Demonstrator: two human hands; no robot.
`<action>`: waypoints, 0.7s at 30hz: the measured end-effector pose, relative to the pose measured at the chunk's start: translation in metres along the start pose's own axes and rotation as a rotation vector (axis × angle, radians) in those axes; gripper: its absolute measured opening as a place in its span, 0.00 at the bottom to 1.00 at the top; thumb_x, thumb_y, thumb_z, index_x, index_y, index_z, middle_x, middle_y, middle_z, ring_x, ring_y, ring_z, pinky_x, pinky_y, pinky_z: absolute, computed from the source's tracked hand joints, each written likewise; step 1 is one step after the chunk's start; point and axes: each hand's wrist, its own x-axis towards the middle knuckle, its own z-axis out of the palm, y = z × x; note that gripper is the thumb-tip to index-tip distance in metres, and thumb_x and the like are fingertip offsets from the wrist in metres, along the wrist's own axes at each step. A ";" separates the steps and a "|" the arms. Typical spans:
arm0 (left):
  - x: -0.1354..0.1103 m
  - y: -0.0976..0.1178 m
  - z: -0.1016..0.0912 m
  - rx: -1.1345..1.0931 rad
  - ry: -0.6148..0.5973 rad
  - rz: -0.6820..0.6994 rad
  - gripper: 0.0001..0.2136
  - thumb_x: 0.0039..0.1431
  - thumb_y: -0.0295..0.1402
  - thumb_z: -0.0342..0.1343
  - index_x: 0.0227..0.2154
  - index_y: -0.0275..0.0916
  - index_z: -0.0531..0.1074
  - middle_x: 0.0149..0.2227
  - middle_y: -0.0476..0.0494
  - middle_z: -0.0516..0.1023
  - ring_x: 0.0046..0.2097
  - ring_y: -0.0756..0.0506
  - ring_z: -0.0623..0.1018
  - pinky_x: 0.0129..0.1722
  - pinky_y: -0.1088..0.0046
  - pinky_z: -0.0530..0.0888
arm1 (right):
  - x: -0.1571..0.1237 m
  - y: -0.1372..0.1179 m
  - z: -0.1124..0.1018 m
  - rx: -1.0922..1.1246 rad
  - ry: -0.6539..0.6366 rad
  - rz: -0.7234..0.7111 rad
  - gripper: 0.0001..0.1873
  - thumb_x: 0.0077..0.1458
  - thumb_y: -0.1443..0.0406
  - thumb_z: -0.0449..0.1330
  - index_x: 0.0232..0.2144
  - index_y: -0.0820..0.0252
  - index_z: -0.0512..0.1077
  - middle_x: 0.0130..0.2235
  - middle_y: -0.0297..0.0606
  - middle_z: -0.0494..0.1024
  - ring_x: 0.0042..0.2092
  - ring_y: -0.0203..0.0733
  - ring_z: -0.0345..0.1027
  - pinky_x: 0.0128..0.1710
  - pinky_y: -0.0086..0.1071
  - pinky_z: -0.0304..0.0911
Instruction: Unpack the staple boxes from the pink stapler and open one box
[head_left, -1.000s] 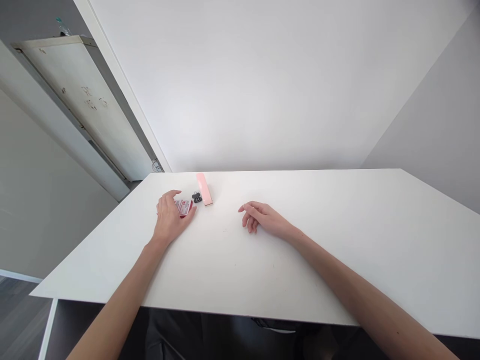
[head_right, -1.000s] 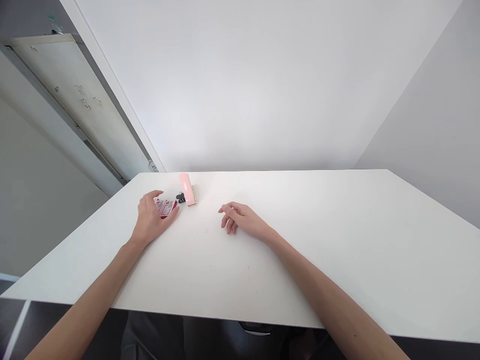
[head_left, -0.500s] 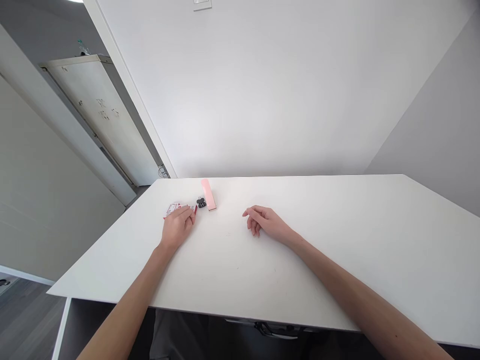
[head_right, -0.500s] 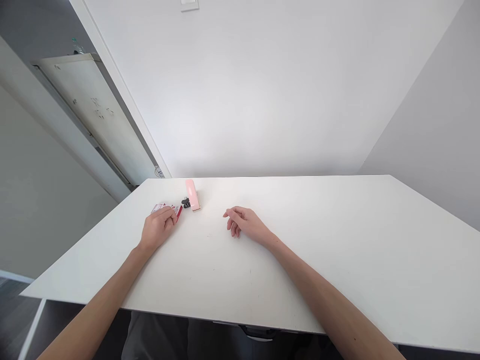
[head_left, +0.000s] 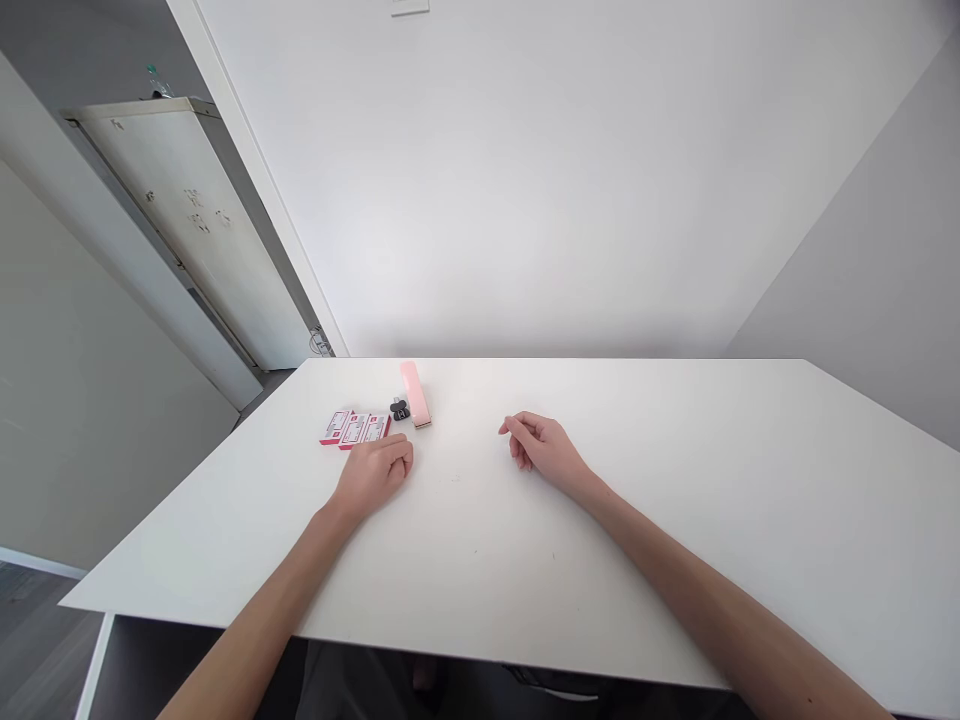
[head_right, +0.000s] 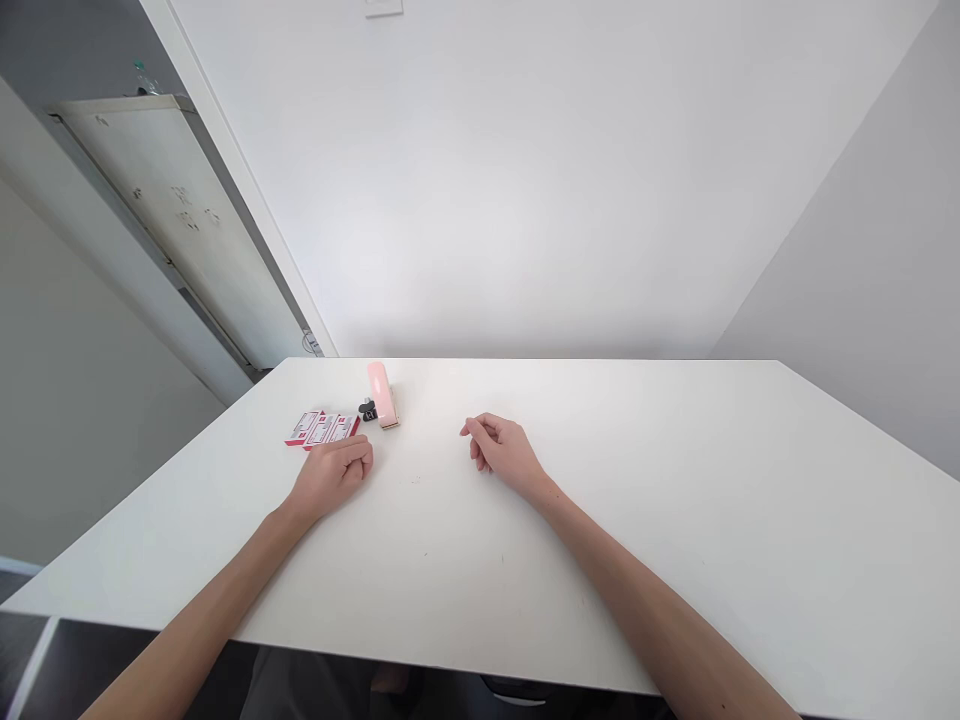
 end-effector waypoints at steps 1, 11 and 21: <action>0.000 0.004 0.000 -0.024 -0.018 0.006 0.13 0.50 0.19 0.42 0.19 0.41 0.65 0.23 0.50 0.69 0.24 0.49 0.63 0.25 0.71 0.57 | 0.000 0.000 0.000 -0.011 -0.005 0.001 0.24 0.63 0.43 0.58 0.36 0.56 0.75 0.27 0.30 0.72 0.26 0.35 0.66 0.28 0.32 0.63; 0.022 0.054 0.037 -0.140 -0.087 0.393 0.12 0.46 0.17 0.45 0.20 0.40 0.67 0.22 0.53 0.70 0.23 0.52 0.63 0.24 0.74 0.58 | 0.000 -0.001 0.005 -0.088 0.005 0.010 0.25 0.64 0.42 0.57 0.36 0.55 0.75 0.27 0.31 0.73 0.26 0.37 0.66 0.29 0.33 0.62; 0.064 0.090 0.087 -0.202 -0.075 0.591 0.11 0.45 0.16 0.46 0.19 0.39 0.65 0.22 0.54 0.74 0.23 0.53 0.65 0.21 0.74 0.55 | 0.000 -0.003 0.007 -0.158 0.075 0.014 0.26 0.62 0.40 0.57 0.33 0.53 0.75 0.23 0.29 0.65 0.25 0.39 0.57 0.27 0.34 0.58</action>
